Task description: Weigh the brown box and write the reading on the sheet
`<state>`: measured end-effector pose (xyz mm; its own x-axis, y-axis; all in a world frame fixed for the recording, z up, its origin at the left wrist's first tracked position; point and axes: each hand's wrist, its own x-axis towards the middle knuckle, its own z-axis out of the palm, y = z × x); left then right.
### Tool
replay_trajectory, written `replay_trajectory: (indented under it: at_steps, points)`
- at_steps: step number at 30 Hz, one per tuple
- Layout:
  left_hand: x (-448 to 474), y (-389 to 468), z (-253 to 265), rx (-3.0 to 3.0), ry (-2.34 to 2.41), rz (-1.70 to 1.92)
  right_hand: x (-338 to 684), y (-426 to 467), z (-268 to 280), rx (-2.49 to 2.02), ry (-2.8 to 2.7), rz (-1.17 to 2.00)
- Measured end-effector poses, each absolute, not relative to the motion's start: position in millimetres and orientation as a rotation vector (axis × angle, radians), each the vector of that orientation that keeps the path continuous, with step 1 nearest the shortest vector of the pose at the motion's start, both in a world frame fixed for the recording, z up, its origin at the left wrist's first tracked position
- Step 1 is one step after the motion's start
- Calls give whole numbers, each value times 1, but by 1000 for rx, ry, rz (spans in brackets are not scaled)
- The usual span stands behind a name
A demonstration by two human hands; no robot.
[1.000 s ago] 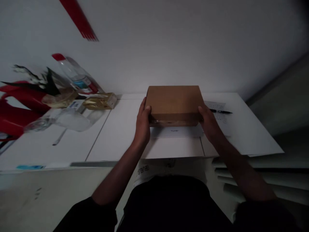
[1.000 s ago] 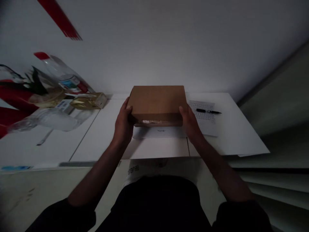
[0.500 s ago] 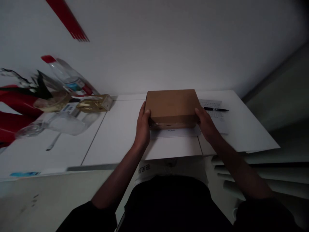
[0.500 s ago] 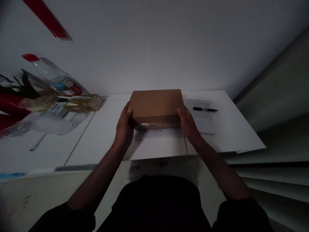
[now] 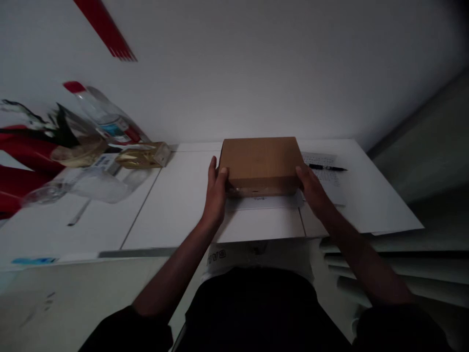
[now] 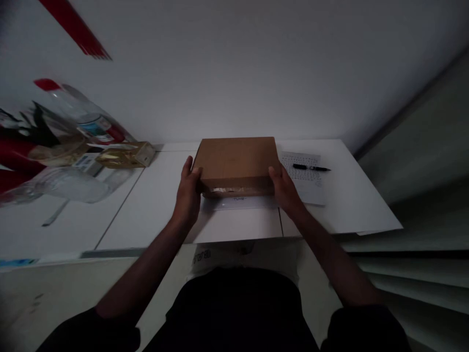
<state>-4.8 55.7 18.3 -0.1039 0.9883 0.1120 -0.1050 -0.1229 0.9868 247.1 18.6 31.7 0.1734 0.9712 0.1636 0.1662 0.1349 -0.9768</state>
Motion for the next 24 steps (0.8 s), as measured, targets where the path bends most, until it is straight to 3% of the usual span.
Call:
replay_trajectory:
  at_steps: [3, 9, 12, 15, 20, 24]
  points:
    - [-12, 49, 22, 1275, 1162, 1491, 262, 21, 33, -1345, -1198, 895]
    - [-29, 20, 60, 1831, 831, 1839, 272, -4, 81, -1175, -1255, 454]
    - [-26, 4, 87, 2281, 452, 1331, 254, -30, 106, -1113, -1490, 435]
    - [-9, -11, 94, 2379, 65, 810, 231, -44, 115, -922, -1928, 668]
    - [25, -32, 48, 2212, -333, 402, 199, -40, 104, -523, -2191, 1220]
    - [27, -32, 25, 2301, -135, 284, 185, -33, 79, -417, -2214, 1523]
